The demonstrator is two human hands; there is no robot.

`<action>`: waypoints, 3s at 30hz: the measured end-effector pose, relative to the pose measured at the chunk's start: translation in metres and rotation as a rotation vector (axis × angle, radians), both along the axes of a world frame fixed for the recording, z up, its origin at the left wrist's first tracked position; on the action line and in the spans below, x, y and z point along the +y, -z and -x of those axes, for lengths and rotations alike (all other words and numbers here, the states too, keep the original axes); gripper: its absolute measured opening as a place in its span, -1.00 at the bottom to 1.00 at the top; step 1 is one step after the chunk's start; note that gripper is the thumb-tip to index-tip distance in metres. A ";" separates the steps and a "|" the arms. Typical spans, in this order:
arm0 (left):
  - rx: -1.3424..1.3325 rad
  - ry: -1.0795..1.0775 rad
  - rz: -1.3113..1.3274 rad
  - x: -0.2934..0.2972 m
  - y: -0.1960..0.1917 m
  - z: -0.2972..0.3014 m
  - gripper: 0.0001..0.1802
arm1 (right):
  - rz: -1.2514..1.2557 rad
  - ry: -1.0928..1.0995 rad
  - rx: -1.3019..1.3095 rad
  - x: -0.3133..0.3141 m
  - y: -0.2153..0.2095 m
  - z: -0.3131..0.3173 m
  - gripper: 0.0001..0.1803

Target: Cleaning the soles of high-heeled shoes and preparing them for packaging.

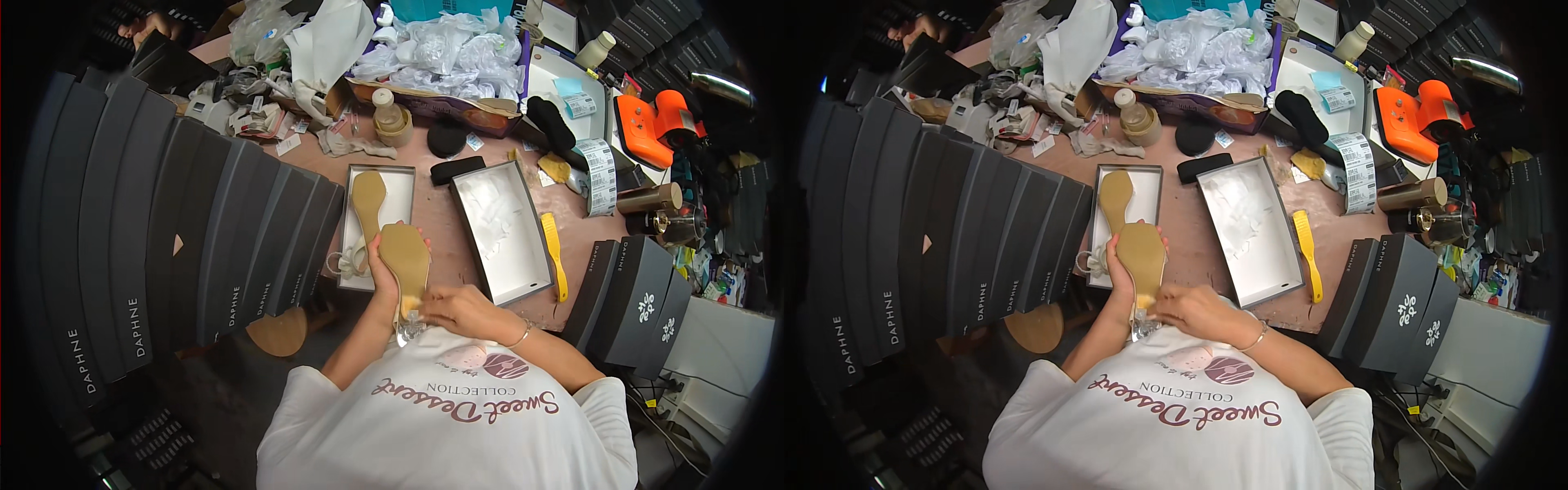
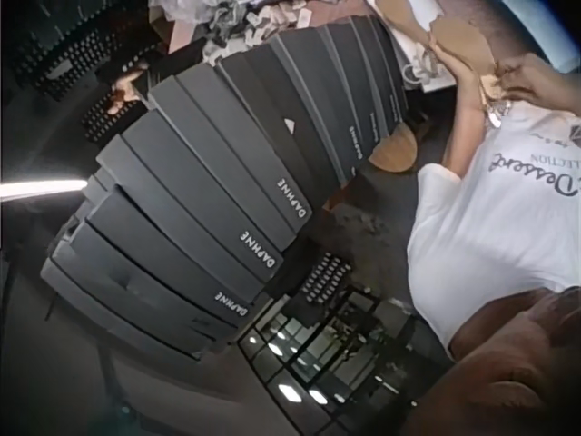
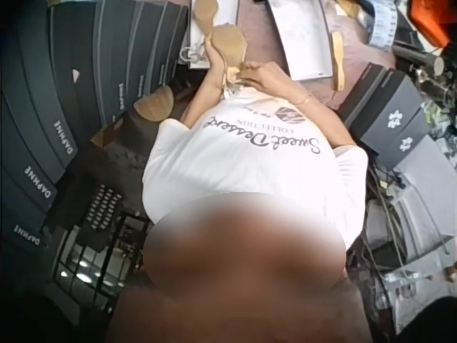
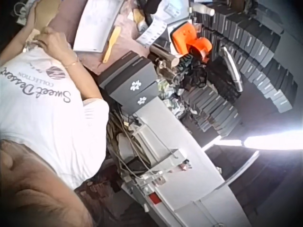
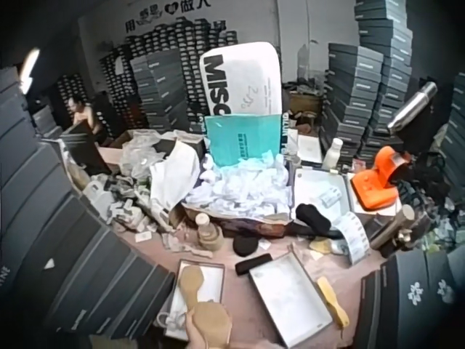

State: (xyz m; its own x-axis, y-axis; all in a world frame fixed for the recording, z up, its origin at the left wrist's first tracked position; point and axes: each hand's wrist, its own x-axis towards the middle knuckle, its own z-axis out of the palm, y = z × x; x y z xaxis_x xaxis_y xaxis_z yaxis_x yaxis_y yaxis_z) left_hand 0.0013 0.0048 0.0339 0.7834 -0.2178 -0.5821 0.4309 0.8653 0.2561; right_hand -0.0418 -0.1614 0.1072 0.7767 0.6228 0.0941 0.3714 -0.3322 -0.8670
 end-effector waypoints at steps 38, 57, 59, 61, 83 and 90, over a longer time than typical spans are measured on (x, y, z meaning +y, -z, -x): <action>-0.279 0.566 -0.159 -0.054 -0.066 -0.006 -0.28 | 0.135 0.712 -0.370 -0.070 -0.014 -0.010 -0.79; -0.307 0.718 -0.144 -0.049 -0.060 -0.008 -0.30 | 0.116 0.560 -0.419 -0.050 -0.032 -0.031 -0.81; -0.228 0.533 -0.202 -0.065 -0.086 -0.003 -0.33 | 0.141 0.356 -0.406 -0.041 -0.047 -0.003 -0.77; -0.268 0.624 -0.135 -0.059 -0.072 -0.004 -0.32 | 0.128 0.418 -0.384 -0.045 -0.039 -0.011 -0.81; -0.267 0.635 -0.137 -0.057 -0.065 -0.013 -0.27 | 0.057 0.448 -0.341 -0.044 -0.041 -0.022 -0.87; -0.341 0.715 -0.082 -0.057 -0.057 -0.017 -0.21 | 0.046 0.564 -0.333 -0.051 -0.036 -0.018 -0.86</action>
